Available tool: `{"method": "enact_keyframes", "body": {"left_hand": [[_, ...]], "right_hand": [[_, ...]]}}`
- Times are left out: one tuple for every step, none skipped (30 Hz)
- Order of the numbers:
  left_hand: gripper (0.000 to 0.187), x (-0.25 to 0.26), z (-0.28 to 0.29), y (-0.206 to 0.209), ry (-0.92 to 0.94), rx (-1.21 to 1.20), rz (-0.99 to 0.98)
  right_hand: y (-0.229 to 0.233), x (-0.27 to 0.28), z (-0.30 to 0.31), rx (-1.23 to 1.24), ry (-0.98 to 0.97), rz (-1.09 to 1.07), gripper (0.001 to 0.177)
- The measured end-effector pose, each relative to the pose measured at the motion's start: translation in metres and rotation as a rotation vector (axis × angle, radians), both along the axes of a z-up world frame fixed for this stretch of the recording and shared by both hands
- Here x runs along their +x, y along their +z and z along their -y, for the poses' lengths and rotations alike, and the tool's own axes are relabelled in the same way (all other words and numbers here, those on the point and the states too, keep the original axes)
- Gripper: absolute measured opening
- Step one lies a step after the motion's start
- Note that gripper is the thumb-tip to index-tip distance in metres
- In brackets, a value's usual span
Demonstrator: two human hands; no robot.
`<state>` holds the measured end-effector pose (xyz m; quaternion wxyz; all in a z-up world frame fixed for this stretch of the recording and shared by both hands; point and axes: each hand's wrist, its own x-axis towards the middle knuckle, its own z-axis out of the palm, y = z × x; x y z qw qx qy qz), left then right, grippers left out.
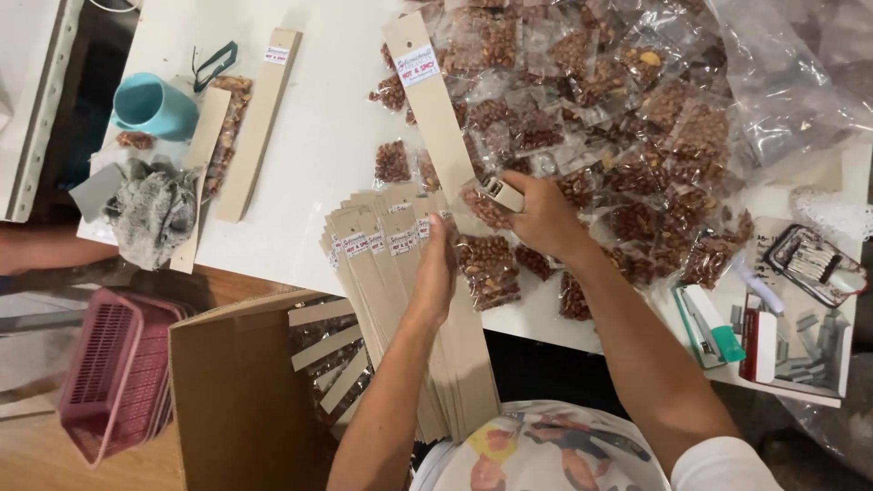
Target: Stapling small plastic bags of nuts onto cardboard display strips.
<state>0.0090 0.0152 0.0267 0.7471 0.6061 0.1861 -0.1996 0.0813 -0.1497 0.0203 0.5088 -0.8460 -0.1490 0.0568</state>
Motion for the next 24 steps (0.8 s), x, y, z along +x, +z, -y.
{"method": "enact_keyframes", "body": {"left_hand": [[0.103,0.0,0.0,0.0,-0.002,0.002,-0.001],[0.107,0.001,-0.001,0.0,0.009,-0.023,0.002],[0.111,0.001,-0.001,0.001,0.02,-0.049,0.004],[0.111,0.001,0.0,0.001,0.019,-0.048,0.003],[0.112,0.002,0.0,0.001,0.022,-0.057,0.006],[0.113,0.002,0.0,0.001,0.027,-0.067,0.011],[0.113,0.002,0.0,0.003,0.028,-0.066,0.01],[0.113,0.003,0.001,0.006,0.014,-0.06,0.016],[0.112,0.004,0.001,0.008,-0.001,-0.055,0.022],[0.112,0.002,0.004,0.017,-0.001,-0.054,0.02],[0.112,0.0,0.006,0.027,0.016,-0.057,0.031],[0.112,-0.001,0.009,0.036,0.031,-0.061,0.045],[0.112,0.0,0.008,0.033,0.03,-0.06,0.046],[0.11,0.001,0.008,0.03,0.029,-0.059,0.034],[0.109,0.001,0.007,0.027,0.027,-0.057,0.021],[0.109,0.0,0.011,0.046,0.027,-0.057,0.021],[0.102,0.0,0.015,0.066,0.018,-0.016,0.072],[0.095,-0.001,0.018,0.085,0.009,0.027,0.122],[0.095,0.001,0.012,0.039,0.011,0.028,0.12],[0.076,0.004,0.006,-0.006,0.058,0.047,0.147],[0.059,0.007,0.001,-0.052,0.105,0.066,0.173],[0.059,0.006,0.001,-0.051,0.105,0.066,0.176],[0.043,0.007,0.002,-0.051,0.132,0.069,0.223],[0.036,0.006,0.003,-0.051,0.156,0.071,0.267]], "right_hand": [[0.005,-0.002,0.0,0.002,-0.002,-0.001,0.011],[0.01,-0.004,0.001,0.02,0.016,0.026,0.009],[0.015,-0.006,0.002,0.038,0.035,0.052,0.009],[0.009,-0.002,0.003,0.039,0.033,0.05,0.009],[0.003,0.001,0.003,0.009,0.03,0.08,0.009],[-0.002,0.004,0.004,-0.02,0.028,0.111,0.012],[-0.006,0.004,0.005,-0.019,0.028,0.11,0.012],[-0.009,0.004,0.007,0.044,0.027,0.11,0.008],[-0.013,0.004,0.008,0.107,0.026,0.11,0.007],[-0.016,0.003,0.009,0.107,0.026,0.108,0.007],[-0.019,0.003,0.01,0.105,0.023,0.107,0.009],[-0.022,0.003,0.011,0.101,0.019,0.109,0.012],[-0.023,0.003,0.011,0.101,0.019,0.11,0.012],[-0.023,0.002,0.011,0.076,0.006,0.117,0.013],[-0.023,0.001,0.01,0.05,-0.007,0.123,0.014],[-0.025,0.0,0.01,0.05,-0.007,0.123,0.014],[-0.027,0.0,0.009,0.078,-0.053,0.084,0.014],[-0.029,-0.001,0.008,0.106,-0.099,0.042,0.015],[-0.029,-0.002,0.007,0.107,-0.098,0.041,0.015],[-0.028,-0.003,0.007,0.149,-0.102,-0.014,0.014],[-0.026,-0.004,0.007,0.191,-0.106,-0.069,0.015],[-0.017,-0.004,0.002,0.192,-0.106,-0.067,0.015],[-0.008,-0.005,-0.002,0.181,-0.155,-0.099,0.018],[0.001,-0.006,-0.006,0.169,-0.206,-0.134,0.025]]}}
